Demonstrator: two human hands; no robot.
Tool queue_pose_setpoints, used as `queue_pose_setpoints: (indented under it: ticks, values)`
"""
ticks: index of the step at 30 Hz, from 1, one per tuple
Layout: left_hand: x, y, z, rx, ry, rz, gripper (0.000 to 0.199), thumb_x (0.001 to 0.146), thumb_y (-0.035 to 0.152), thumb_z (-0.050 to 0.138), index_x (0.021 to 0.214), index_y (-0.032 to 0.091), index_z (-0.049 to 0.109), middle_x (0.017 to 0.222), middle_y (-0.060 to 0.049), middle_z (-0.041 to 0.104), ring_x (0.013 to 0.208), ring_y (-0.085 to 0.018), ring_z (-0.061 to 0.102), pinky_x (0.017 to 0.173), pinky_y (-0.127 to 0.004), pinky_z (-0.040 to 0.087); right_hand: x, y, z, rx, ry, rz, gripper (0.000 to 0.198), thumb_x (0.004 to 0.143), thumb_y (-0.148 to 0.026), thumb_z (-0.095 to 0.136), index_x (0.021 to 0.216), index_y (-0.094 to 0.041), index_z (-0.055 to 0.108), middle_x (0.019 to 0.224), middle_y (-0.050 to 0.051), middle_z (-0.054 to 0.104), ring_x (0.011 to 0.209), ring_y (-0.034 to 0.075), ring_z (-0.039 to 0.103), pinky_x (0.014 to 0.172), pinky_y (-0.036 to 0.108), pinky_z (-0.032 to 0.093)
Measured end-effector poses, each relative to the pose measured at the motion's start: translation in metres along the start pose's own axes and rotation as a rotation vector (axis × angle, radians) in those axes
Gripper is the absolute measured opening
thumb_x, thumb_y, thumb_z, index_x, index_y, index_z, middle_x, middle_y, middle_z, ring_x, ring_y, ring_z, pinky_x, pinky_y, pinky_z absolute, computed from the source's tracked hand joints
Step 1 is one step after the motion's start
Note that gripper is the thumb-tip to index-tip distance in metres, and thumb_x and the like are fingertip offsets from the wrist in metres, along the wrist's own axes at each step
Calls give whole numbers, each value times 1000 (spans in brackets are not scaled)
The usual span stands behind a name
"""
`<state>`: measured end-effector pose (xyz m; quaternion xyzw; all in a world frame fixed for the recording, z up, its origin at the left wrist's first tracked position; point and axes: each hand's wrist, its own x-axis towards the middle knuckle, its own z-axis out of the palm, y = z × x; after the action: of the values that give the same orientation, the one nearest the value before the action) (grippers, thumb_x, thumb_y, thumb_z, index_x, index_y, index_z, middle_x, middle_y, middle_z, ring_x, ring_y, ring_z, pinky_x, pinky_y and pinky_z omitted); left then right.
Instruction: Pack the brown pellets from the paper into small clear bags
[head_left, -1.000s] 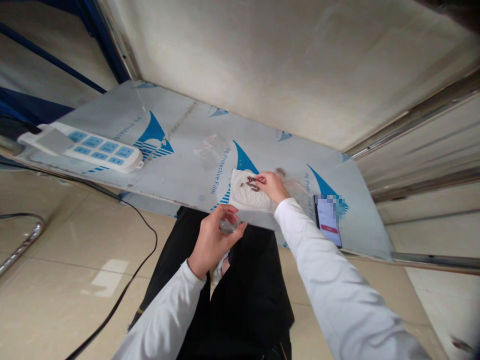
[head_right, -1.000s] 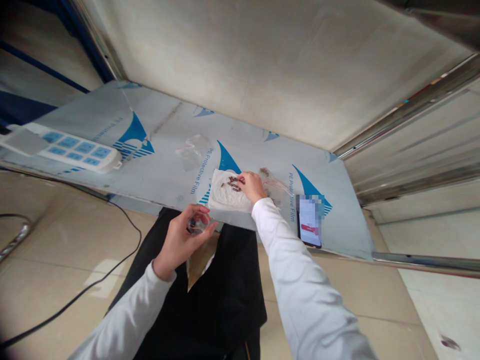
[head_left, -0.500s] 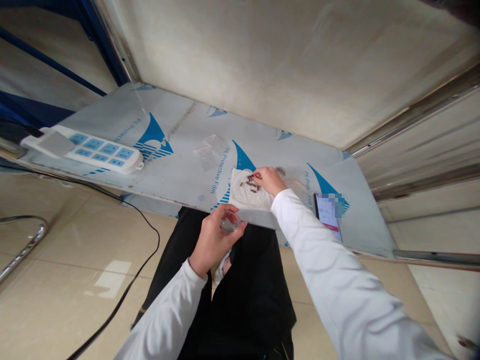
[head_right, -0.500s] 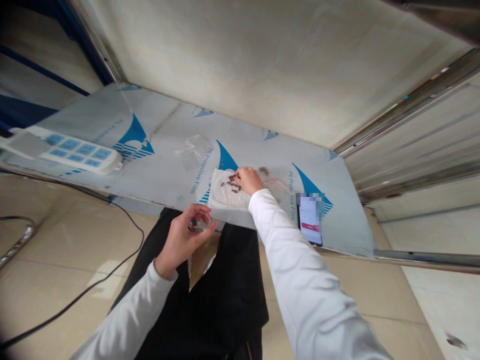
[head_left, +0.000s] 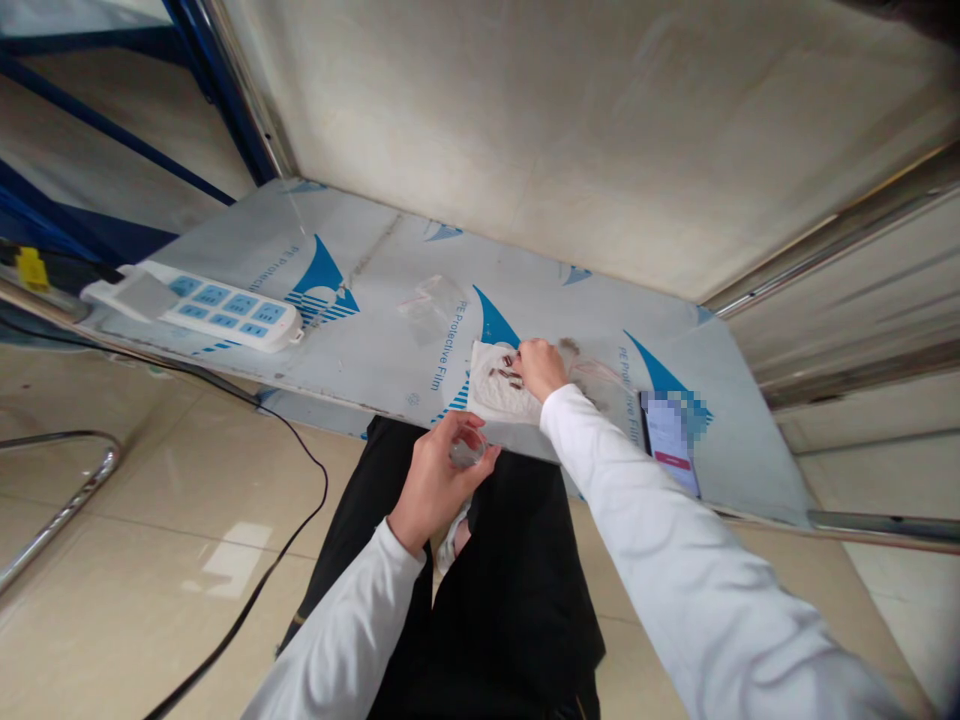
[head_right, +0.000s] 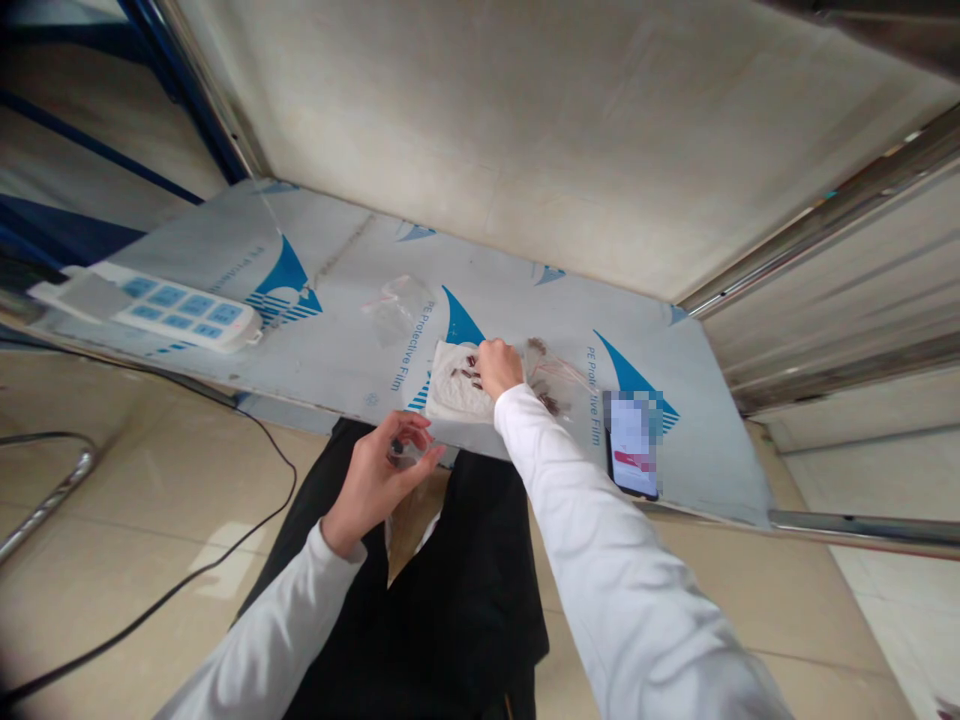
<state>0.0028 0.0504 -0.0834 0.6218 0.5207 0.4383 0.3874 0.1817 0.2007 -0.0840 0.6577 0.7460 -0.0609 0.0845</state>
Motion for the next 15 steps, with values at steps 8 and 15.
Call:
queue_pose_setpoints:
  ticks: [8,15]
  values:
    - [0,0,-1,6,3,7,23,79,29,66,96,19,55,76,1,66,71,-12,63,72,-24,49,9,9,-10,41,58,-4,19,87,-21,56,93,-11,72,97,20,71,94,26,68,80,30,47]
    - [2,-1,-3,14,8,7,27,77,29,68,99,20,54,76,2,65,71,-12,63,72,-24,48,-14,8,-39,271,161,-47,21,88,-25,56,94,-13,72,87,13,74,78,19,70,70,26,51]
